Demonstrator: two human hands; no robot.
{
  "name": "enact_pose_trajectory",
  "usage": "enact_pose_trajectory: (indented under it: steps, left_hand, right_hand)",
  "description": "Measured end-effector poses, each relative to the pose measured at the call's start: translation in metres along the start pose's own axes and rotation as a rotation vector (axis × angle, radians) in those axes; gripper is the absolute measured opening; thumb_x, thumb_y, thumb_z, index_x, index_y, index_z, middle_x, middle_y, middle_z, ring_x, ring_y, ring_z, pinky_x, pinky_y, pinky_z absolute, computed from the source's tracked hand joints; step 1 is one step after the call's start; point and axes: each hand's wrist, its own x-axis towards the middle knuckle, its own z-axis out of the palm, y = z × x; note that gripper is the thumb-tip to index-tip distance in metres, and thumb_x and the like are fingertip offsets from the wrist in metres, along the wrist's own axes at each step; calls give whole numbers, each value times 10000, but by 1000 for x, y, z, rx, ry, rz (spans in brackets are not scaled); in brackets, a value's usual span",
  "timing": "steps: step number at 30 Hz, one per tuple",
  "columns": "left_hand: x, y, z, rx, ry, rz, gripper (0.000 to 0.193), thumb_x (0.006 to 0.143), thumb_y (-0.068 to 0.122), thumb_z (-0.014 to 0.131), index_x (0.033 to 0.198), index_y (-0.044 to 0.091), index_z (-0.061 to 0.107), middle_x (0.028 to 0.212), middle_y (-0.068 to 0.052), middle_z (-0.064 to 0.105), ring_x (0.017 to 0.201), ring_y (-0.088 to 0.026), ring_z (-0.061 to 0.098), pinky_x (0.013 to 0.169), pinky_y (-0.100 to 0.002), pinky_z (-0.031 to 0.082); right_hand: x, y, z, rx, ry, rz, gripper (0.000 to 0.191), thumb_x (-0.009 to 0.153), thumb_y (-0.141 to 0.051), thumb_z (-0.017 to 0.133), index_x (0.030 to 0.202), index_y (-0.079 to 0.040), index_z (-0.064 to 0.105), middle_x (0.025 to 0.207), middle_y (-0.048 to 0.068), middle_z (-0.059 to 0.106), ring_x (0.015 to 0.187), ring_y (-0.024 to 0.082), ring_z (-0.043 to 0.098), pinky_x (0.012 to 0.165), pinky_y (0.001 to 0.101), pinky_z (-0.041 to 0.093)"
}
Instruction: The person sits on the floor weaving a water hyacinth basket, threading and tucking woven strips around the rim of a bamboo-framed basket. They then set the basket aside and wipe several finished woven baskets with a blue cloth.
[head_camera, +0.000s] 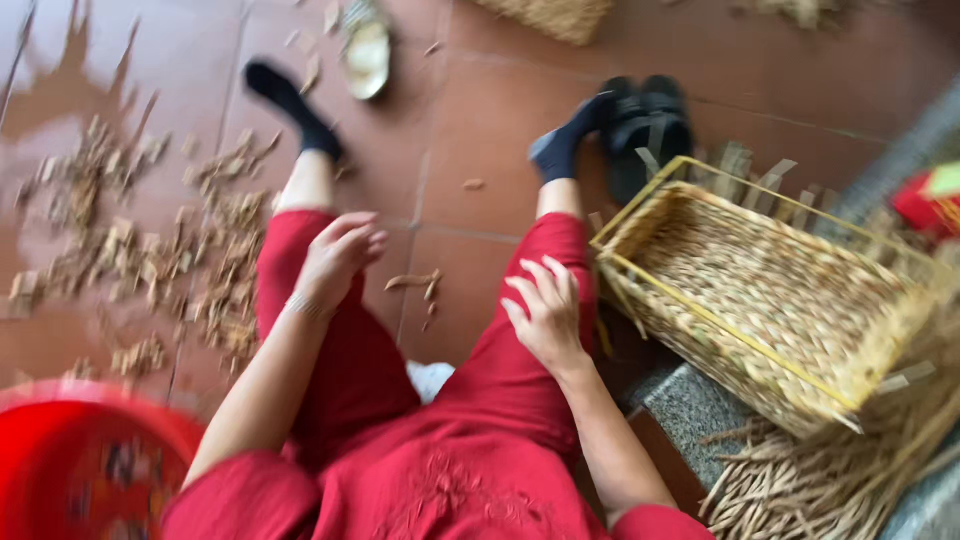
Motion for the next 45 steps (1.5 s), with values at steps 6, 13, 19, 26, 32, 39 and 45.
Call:
enact_pose_trajectory:
  steps: [6, 13, 19, 26, 32, 39, 45]
  left_hand:
    - [17, -18, 7, 10, -72, 29, 204, 978, 165, 670, 1150, 55, 669, 961, -32, 719, 844, -125, 706, 734, -276, 590]
    - [-33, 43, 13, 79, -132, 272, 224, 1010, 187, 664, 1170, 32, 674, 951, -47, 736, 847, -119, 723, 774, -278, 599]
    - [-96, 122, -12, -301, -188, 442, 153, 1085, 52, 602, 1228, 2, 630, 1010, -86, 680, 938, -163, 680, 823, -292, 563]
    - [-101, 124, 0, 170, -97, 545, 142, 1062, 113, 600, 1172, 32, 639, 912, -55, 671, 814, -107, 642, 720, -250, 500]
    - [-85, 115, 10, 202, -194, 542, 148, 1017, 71, 595, 1139, 15, 656, 904, -33, 678, 824, -117, 659, 750, -272, 553]
    - [-82, 108, 15, 289, -221, 315, 191, 979, 103, 633, 1131, 1, 687, 906, -50, 705, 827, -119, 669, 764, -277, 559]
    - [17, 184, 37, 680, -235, 90, 258, 916, 144, 659, 1155, 55, 702, 864, -74, 757, 734, -167, 704, 658, -338, 576]
  right_hand:
    - [10, -4, 116, 43, -222, -124, 295, 752, -178, 820, 1025, -110, 730, 1169, 93, 685, 1204, 363, 576, 1029, 509, 436]
    - [3, 11, 143, 253, -501, 33, 173, 826, -180, 769, 984, -113, 761, 992, 98, 755, 959, 326, 671, 860, 441, 546]
    - [-2, 13, 150, 289, -498, 145, 108, 878, -178, 746, 963, -113, 767, 960, 95, 765, 929, 305, 712, 843, 427, 563]
    - [38, -17, 122, 457, -483, 275, 146, 891, -185, 729, 1010, -111, 768, 887, 77, 768, 788, 196, 736, 721, 323, 589]
    - [157, -21, 18, 346, -335, -34, 140, 895, -184, 767, 1004, -96, 760, 888, 72, 752, 737, 139, 705, 671, 304, 571]
    - [321, 65, -93, 266, -31, -114, 136, 973, -124, 732, 1100, -80, 711, 944, 44, 730, 849, 137, 699, 775, 295, 594]
    - [437, 204, -129, 701, 227, 138, 349, 1082, -275, 650, 1345, -89, 515, 1087, 25, 665, 839, 121, 674, 534, 236, 520]
